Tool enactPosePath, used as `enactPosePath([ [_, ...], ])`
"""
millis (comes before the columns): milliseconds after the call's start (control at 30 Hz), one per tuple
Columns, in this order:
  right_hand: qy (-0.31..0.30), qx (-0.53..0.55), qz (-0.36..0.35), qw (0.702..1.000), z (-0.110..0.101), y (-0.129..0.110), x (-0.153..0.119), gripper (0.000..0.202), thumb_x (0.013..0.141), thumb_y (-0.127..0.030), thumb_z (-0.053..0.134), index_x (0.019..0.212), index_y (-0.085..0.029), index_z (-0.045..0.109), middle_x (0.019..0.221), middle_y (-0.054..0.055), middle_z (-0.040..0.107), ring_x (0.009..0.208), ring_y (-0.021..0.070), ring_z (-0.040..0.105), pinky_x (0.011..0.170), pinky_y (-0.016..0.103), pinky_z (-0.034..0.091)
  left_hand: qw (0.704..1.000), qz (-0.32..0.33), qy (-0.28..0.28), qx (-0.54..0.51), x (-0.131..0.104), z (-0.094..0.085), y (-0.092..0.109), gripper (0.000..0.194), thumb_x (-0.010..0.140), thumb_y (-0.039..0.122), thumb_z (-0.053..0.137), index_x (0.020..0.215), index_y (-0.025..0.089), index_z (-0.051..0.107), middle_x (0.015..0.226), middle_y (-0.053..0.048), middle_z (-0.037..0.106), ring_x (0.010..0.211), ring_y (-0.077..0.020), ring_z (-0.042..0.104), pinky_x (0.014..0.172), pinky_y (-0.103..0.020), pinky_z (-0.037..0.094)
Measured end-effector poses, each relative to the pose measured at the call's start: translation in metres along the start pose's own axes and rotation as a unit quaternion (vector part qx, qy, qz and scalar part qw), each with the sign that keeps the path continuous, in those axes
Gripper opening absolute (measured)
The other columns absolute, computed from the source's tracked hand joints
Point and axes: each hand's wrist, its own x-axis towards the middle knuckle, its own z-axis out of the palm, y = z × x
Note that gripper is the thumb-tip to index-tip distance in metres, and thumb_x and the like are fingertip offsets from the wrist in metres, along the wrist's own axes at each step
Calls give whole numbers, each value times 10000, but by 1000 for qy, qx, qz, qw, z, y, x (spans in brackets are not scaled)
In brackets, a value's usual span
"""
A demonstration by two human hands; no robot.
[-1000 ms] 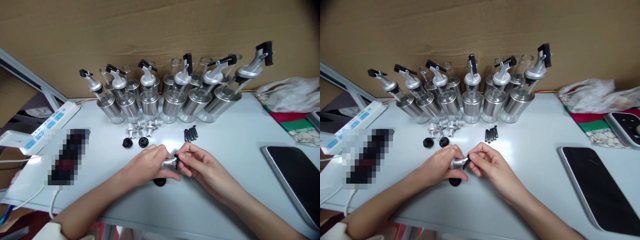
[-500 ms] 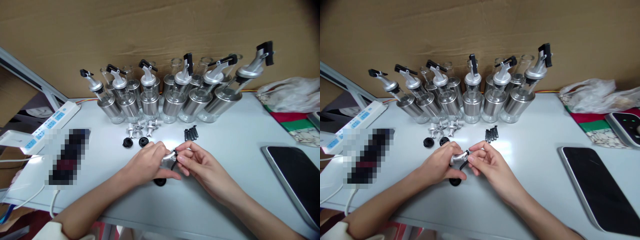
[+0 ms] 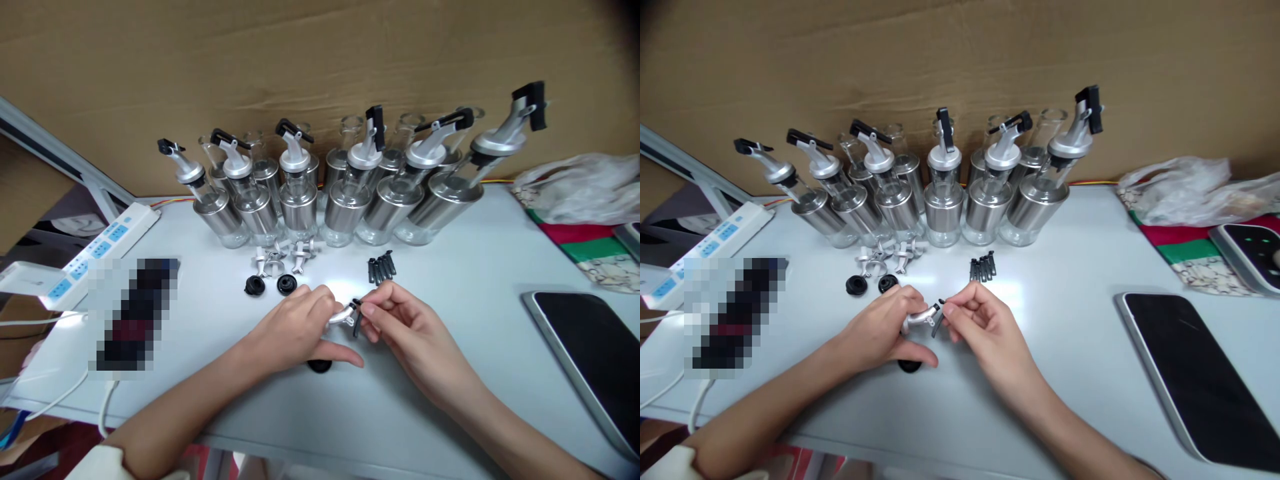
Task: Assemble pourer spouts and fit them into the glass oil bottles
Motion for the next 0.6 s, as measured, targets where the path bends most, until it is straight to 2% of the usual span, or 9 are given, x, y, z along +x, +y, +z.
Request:
enactPosePath([
  [233, -22, 10, 11, 1000, 2, 0, 0, 351, 732, -429, 731, 664, -174, 500, 537, -66, 502, 493, 64, 452, 517, 205, 331, 1000, 11, -1, 17, 0, 2, 0, 486, 905, 595, 292, 878, 135, 443, 676, -26, 560, 551, -127, 490, 547, -229, 445],
  [433, -40, 34, 30, 998, 1, -1, 0, 315, 738, -433, 733, 836, -168, 594, 579, -63, 539, 510, 60, 478, 548, 206, 364, 1000, -7, -26, 12, 0, -1, -1, 440, 945, 533, 276, 853, 141, 452, 700, -39, 583, 576, -135, 499, 568, -242, 453],
  [600, -53, 33, 19, 998, -1, 1, 2, 305, 733, -422, 746, 797, -162, 599, 561, -51, 553, 529, 67, 497, 570, 209, 388, 999, -16, -49, -1, 0, -2, 0, 385, 982, 454, 265, 860, 139, 448, 738, -55, 587, 604, -146, 526, 582, -252, 467],
])
